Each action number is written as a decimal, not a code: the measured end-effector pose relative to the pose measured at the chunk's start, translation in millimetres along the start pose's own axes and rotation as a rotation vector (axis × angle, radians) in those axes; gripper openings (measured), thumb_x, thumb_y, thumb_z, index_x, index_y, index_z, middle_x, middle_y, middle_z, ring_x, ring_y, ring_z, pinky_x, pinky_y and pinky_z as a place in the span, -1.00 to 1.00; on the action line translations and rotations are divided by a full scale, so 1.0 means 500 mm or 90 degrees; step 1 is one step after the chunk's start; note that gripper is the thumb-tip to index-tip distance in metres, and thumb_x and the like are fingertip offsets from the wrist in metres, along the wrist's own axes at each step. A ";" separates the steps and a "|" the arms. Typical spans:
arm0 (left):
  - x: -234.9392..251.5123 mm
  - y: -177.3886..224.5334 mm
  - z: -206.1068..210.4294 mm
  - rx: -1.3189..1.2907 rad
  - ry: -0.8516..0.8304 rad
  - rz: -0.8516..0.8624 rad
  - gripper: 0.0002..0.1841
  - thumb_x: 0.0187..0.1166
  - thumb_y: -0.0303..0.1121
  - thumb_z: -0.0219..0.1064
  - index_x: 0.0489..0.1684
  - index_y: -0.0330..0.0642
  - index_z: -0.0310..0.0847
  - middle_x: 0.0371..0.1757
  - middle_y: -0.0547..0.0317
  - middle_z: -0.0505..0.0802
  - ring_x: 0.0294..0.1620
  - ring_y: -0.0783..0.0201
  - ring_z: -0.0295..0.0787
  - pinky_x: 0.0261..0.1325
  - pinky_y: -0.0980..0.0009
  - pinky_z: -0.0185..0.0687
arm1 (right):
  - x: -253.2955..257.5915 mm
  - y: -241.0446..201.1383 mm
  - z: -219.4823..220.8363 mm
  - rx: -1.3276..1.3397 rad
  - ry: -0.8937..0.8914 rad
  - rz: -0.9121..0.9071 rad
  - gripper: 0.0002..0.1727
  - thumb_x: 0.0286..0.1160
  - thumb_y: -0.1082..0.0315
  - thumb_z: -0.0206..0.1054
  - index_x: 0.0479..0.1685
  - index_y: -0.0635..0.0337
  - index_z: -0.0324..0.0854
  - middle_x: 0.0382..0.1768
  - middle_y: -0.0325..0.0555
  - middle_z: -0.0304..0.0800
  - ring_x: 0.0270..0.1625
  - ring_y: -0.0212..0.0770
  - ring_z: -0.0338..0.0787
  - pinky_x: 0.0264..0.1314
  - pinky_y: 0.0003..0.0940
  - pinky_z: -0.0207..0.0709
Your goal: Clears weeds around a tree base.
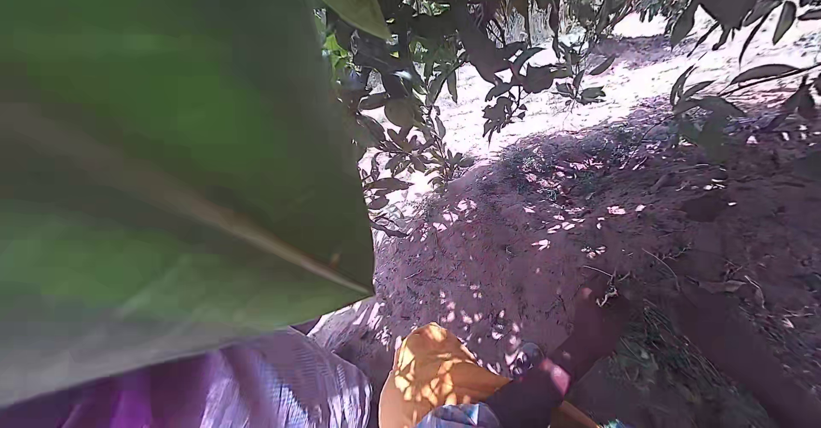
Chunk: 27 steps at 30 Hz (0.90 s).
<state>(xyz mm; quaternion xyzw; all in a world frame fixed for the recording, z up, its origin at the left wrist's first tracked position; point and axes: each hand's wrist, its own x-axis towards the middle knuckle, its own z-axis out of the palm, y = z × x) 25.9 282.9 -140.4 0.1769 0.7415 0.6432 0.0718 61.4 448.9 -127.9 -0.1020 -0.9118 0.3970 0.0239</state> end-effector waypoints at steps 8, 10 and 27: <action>0.011 0.004 0.027 -0.330 0.039 -0.234 -0.73 0.83 -0.45 0.04 0.33 -0.39 0.45 -0.03 0.11 0.80 -0.08 0.35 0.81 0.08 0.39 0.74 | 0.017 0.042 0.002 0.283 -0.074 0.017 -0.66 0.87 0.42 -0.08 0.30 0.49 0.47 -0.47 -0.16 0.61 -0.57 -0.40 0.59 -0.44 -0.44 0.55; -0.004 0.043 0.041 -0.274 0.025 -0.287 -0.78 0.81 -0.49 0.03 0.23 -0.39 0.48 -0.11 0.16 0.78 -0.14 0.42 0.75 0.05 0.43 0.68 | 0.017 0.048 0.029 0.235 -0.164 -0.001 -0.66 0.85 0.41 -0.05 0.33 0.47 0.47 -0.46 -0.10 0.63 -0.56 -0.31 0.60 -0.45 -0.35 0.54; -0.030 -0.008 0.123 -0.203 -0.059 -0.213 -0.69 0.86 -0.40 -0.01 0.28 -0.43 0.52 0.00 0.08 0.72 -0.06 0.41 0.64 0.14 0.40 0.60 | -0.047 0.071 0.018 -0.017 -0.156 -0.073 -0.59 0.85 0.40 0.01 0.40 0.58 0.52 0.24 0.64 0.66 0.35 0.55 0.66 0.43 0.44 0.36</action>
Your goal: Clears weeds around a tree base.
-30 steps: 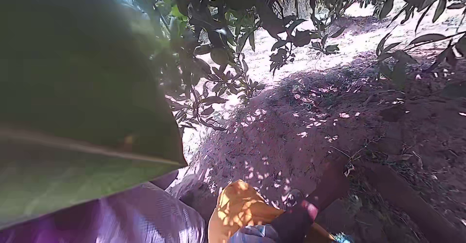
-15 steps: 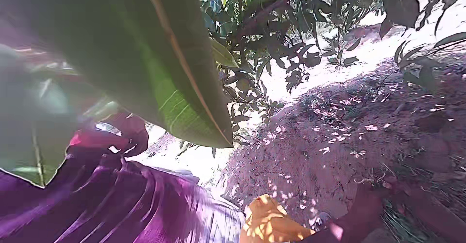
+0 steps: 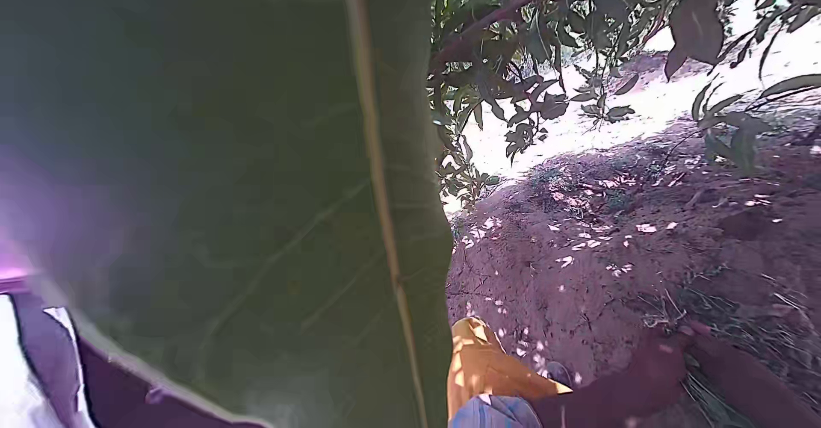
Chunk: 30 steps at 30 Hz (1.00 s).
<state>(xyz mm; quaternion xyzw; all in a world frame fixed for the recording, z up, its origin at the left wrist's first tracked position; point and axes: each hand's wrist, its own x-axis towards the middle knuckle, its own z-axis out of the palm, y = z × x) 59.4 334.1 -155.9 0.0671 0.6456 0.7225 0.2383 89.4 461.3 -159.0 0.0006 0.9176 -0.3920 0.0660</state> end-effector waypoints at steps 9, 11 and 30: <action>0.016 0.012 0.032 -0.059 0.038 0.023 -0.63 0.89 -0.35 -0.07 0.33 -0.49 0.49 0.15 -0.11 0.71 0.10 0.26 0.61 0.30 0.28 0.52 | -0.038 0.001 -0.014 0.071 0.113 -0.085 -0.55 0.76 0.38 0.07 0.42 0.58 0.54 0.46 0.58 0.54 0.56 0.48 0.51 0.60 0.39 0.23; 0.023 0.004 0.037 -0.072 0.036 0.011 -0.61 0.90 -0.28 -0.07 0.29 -0.46 0.51 0.06 -0.03 0.71 0.02 0.31 0.61 0.22 0.30 0.53 | -0.044 -0.003 -0.017 0.080 0.085 -0.075 -0.51 0.76 0.38 0.01 0.48 0.59 0.48 0.44 0.59 0.54 0.55 0.44 0.52 0.60 0.36 0.23; 0.016 0.020 0.034 -0.031 -0.110 -0.041 -0.47 0.79 -0.41 0.14 0.67 -0.49 0.18 0.53 -0.39 0.53 0.46 -0.02 0.52 0.51 0.07 0.43 | -0.046 -0.250 -0.087 -0.257 -0.102 0.273 -0.49 0.89 0.36 -0.03 0.62 0.58 0.32 0.57 0.43 0.49 0.62 0.16 0.53 0.70 -0.01 0.26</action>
